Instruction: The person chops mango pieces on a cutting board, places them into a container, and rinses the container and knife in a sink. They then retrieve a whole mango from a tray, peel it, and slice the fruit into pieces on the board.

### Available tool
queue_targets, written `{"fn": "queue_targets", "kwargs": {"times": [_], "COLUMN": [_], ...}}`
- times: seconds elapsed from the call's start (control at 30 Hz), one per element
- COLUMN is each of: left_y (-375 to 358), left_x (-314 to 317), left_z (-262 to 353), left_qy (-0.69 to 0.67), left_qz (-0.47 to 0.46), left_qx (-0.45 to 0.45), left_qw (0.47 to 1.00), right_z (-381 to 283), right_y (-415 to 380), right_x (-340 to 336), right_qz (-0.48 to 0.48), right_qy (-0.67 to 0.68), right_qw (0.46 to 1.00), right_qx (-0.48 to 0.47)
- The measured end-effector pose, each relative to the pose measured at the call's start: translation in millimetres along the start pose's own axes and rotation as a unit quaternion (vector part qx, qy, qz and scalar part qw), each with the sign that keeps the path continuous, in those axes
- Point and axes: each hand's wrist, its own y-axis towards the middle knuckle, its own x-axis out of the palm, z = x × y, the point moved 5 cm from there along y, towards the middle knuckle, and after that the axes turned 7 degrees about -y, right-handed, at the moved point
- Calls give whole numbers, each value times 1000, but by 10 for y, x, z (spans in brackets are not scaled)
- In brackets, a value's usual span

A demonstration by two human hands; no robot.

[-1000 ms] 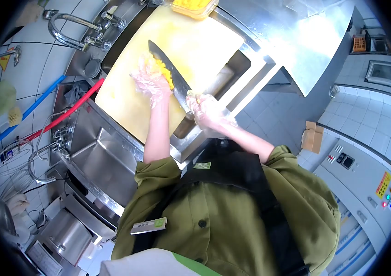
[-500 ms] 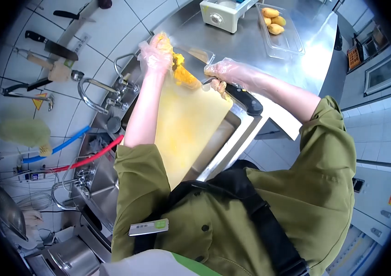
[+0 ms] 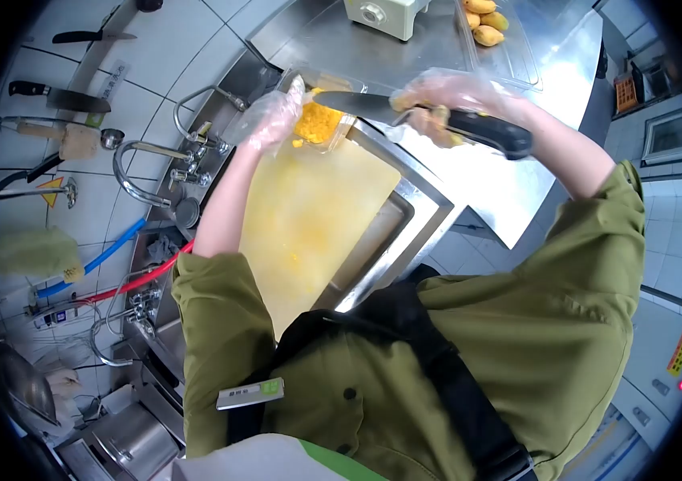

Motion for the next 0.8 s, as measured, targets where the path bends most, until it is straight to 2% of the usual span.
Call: {"fn": "queue_targets", "kwargs": {"times": [0.03, 0.07, 0.1, 0.13, 0.2, 0.23, 0.3, 0.33, 0.43, 0.47, 0.5, 0.57, 0.6, 0.7, 0.73, 0.77, 0.8], "left_y": [118, 58, 1, -185, -228, -339, -518, -578, -508, -465, -393, -266, -220, 16, 15, 48, 88], "left_x": [64, -21, -178, -358, -257, -235, -214, -166, 81, 84, 63, 31, -43, -29, -103, -145, -115], "left_z": [-160, -150, -66, 106, -77, -113, -155, -179, -388, -378, -277, -99, -105, -50, -21, -13, -83], "left_qy": [-10, -15, -19, -47, -162, -239, 21, 153, 206, 202, 237, 300, 172, 258, 207, 124, 1], "left_qz": [-10, 13, 38, 72, -28, -73, -41, -26, -47, 4, -43, -135, -115, -112, -85, -57, -55], "left_qx": [32, 6, -16, 26, 122, 156, 256, 300, 273, 323, 288, 213, 179, 134, 74, 102, 119], "left_qw": [999, 1000, 999, 996, 979, 956, 965, 941, 938, 924, 927, 920, 962, 950, 972, 985, 991], "right_z": [-19, -92, -159, -122, 20, 119, 257, 298, 445, 438, 431, 490, 529, 621, 684, 707, 767], "right_y": [-102, -241, -338, -379, -449, -419, -356, -338, -294, -306, -317, -347, -388, -482, -488, -510, -510], "right_x": [9, 85, 110, 54, -113, -156, -255, -239, -384, -342, -328, -291, -256, -245, -273, -249, -188], "right_qz": [69, 133, 195, 226, 288, 283, 297, 289, 89, 80, 136, 191, 206, 258, 229, 232, 211], "right_qy": [-162, -318, -466, -453, -424, -332, -318, -304, -238, -287, -329, -318, -297, -297, -285, -323, -308], "right_qw": [984, 939, 863, 862, 858, 900, 900, 907, 964, 951, 933, 928, 932, 919, 931, 917, 926], "right_qx": [7, 12, 12, 23, 46, 1, -16, -26, -78, -78, -59, -22, -23, -6, 14, 28, 56]}}
